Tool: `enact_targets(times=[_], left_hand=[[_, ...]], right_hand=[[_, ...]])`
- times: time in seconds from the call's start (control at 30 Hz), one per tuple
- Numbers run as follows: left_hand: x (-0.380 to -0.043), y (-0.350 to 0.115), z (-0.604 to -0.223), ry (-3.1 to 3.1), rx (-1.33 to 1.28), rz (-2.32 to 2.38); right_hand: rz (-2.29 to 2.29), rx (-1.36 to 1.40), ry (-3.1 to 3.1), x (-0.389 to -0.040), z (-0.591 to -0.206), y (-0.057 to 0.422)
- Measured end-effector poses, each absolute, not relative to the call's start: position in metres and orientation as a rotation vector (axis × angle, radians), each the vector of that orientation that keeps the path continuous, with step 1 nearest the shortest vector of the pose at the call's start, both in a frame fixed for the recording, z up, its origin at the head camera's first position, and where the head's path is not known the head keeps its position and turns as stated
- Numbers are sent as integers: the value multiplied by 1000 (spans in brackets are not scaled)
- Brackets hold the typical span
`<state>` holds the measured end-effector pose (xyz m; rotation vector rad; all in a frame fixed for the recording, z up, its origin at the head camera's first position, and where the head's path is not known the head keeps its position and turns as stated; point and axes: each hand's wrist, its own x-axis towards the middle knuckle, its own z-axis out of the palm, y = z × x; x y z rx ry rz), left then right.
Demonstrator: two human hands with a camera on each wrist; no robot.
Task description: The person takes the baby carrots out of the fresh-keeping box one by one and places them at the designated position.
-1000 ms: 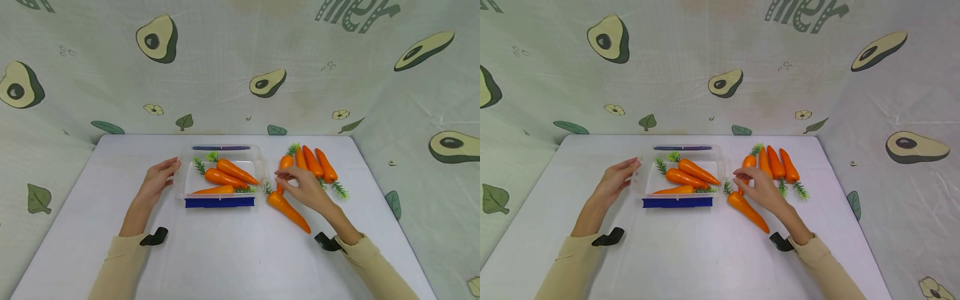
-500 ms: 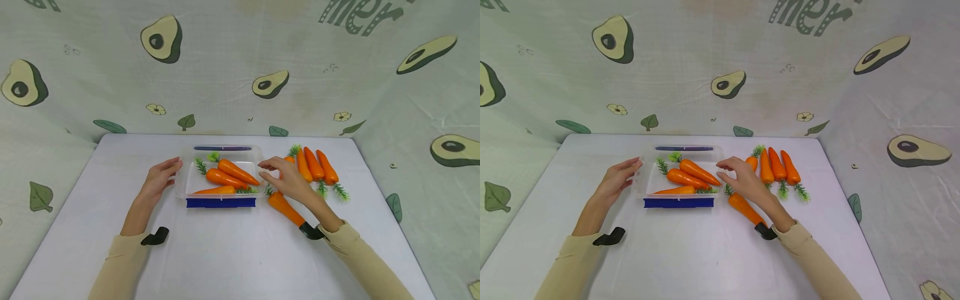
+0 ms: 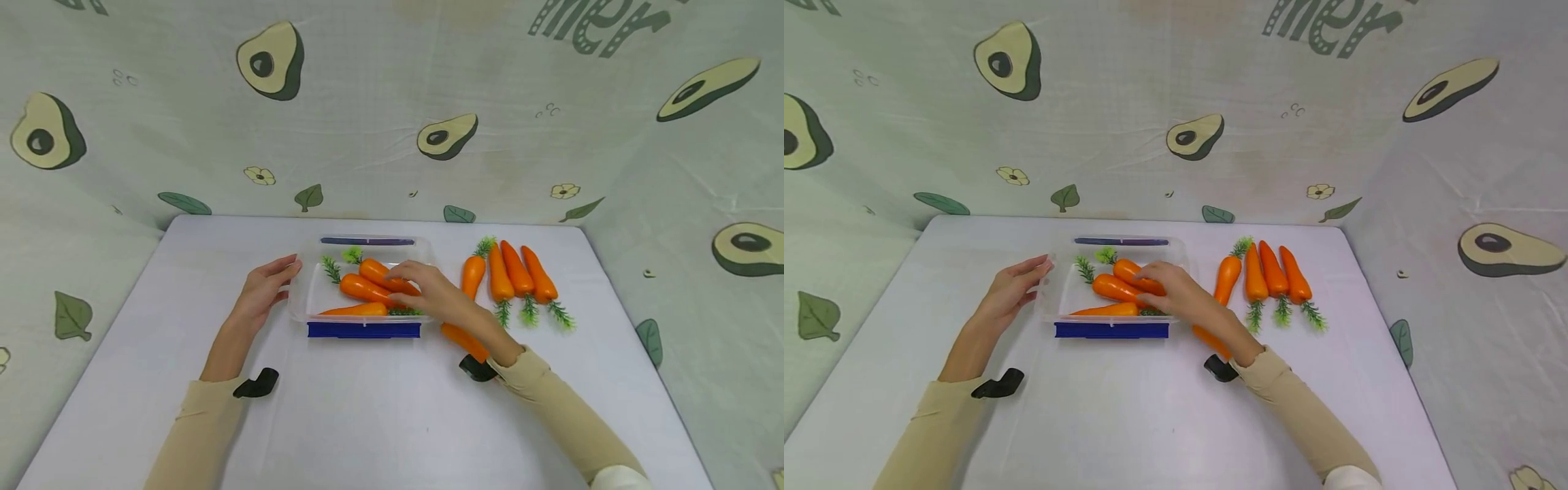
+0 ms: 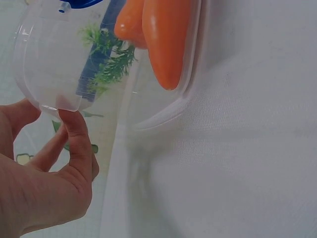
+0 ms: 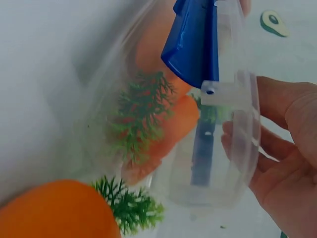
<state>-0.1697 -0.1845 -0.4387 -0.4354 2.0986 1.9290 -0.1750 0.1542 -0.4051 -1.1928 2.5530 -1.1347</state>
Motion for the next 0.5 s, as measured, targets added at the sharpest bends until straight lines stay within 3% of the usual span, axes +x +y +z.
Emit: enact_targets(times=[0.5], left_hand=[[-169,-183,-438,2109,-433,1930]], right_hand=[[-916,-1293,2362,-189,-416,129]])
